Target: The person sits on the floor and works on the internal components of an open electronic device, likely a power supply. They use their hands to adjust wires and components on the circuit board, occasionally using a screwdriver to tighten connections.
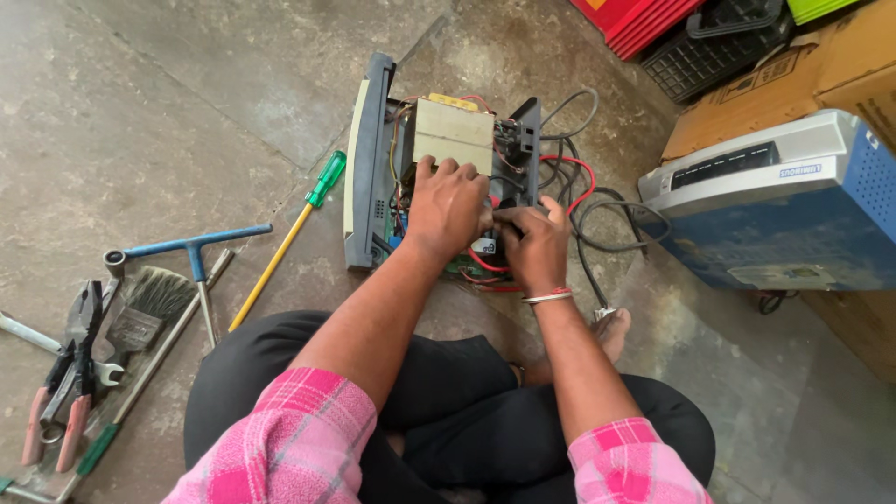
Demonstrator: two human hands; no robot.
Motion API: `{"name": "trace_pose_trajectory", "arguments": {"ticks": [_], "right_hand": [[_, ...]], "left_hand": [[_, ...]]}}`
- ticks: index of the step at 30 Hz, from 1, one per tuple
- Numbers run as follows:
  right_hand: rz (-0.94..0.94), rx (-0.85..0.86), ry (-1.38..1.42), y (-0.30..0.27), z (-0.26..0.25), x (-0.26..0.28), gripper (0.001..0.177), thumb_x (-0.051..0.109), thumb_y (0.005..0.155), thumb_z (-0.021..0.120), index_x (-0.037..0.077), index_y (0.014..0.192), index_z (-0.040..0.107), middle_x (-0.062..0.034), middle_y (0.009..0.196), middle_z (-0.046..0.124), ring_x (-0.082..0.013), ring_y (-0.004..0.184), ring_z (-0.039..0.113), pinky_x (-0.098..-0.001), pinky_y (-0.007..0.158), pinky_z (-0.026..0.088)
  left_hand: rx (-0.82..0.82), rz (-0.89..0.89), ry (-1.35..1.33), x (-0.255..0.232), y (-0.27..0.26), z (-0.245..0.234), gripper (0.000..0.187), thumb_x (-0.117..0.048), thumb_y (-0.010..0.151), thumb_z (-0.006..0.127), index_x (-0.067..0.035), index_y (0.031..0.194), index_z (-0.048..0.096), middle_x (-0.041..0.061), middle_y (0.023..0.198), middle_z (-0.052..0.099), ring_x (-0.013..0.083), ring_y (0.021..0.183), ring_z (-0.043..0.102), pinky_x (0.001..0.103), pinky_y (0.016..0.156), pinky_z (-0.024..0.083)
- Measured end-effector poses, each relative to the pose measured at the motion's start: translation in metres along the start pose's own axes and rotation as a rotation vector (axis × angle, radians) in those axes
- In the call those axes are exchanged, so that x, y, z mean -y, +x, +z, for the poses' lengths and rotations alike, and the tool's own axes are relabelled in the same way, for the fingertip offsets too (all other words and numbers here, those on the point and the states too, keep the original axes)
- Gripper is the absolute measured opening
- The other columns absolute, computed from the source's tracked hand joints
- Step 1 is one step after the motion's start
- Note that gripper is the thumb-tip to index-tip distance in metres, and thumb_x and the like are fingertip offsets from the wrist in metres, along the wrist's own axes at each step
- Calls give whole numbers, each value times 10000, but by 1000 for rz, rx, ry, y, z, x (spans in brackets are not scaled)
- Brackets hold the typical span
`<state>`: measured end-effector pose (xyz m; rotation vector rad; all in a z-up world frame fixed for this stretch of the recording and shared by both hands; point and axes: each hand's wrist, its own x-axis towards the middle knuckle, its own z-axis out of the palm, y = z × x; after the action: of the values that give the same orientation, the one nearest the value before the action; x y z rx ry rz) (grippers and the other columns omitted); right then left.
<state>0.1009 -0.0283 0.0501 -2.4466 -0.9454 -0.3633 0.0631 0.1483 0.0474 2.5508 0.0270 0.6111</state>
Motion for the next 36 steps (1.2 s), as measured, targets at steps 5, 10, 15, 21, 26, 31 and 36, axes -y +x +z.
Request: {"name": "trace_pose_trajectory", "arguments": {"ticks": [5, 10, 15, 21, 26, 31, 36], "right_hand": [[21, -15, -50, -2, 4, 1, 110, 107, 821, 778, 161, 916, 792, 2, 933, 768, -318, 1087, 627, -500, 1092, 389], [32, 5, -75, -2, 5, -1, 96, 155, 836, 784, 201, 918, 805, 17, 945, 769, -352, 1152, 575, -522, 1085, 356], [31, 8, -92, -2, 6, -1, 118, 156, 833, 776, 209, 932, 814, 15, 950, 766, -360, 1171, 560, -517, 1089, 343], [55, -2, -87, -2, 6, 3, 101, 186, 824, 799, 195, 924, 808, 11, 965, 771, -362, 1169, 558, -510, 1078, 347], [36, -3, -118, -1, 6, 3, 95, 187, 820, 802, 175, 914, 802, -5, 973, 772, -364, 1169, 565, -508, 1077, 351], [-8, 7, -97, -1, 4, 2, 106, 150, 858, 770, 180, 950, 812, -8, 979, 766, -374, 1166, 560, -506, 1087, 360], [-22, 15, -143, -1, 5, 3, 98, 148, 849, 765, 164, 940, 796, -19, 980, 756, -377, 1173, 562, -517, 1089, 355]], "left_hand": [[40, 2, -27, -1, 1, -5, 249, -305, 718, 796, -119, 863, 721, 80, 936, 689, 307, 1019, 631, 566, 1027, 378], [167, 45, 10, 1, 2, -17, 371, -316, 667, 842, -146, 977, 731, 68, 1030, 675, 290, 1118, 588, 573, 1074, 336], [198, 27, 32, -6, 0, -15, 471, -345, 671, 868, -161, 1078, 719, 79, 1091, 645, 314, 1171, 549, 621, 1113, 275], [148, -18, 16, -7, -3, -4, 416, -274, 712, 829, -210, 1108, 720, 71, 1088, 641, 312, 1176, 556, 648, 1140, 258], [122, -42, 12, -9, -4, 0, 300, -224, 793, 740, -262, 1091, 744, 80, 1069, 638, 315, 1171, 558, 680, 1142, 244], [152, -53, 58, -10, -4, -2, 253, -170, 866, 657, -272, 1075, 757, 90, 1069, 632, 315, 1175, 556, 686, 1137, 238], [153, -76, 35, -9, -5, -3, 289, -182, 840, 652, -275, 1093, 757, 84, 1087, 629, 301, 1203, 547, 668, 1156, 223]]}}
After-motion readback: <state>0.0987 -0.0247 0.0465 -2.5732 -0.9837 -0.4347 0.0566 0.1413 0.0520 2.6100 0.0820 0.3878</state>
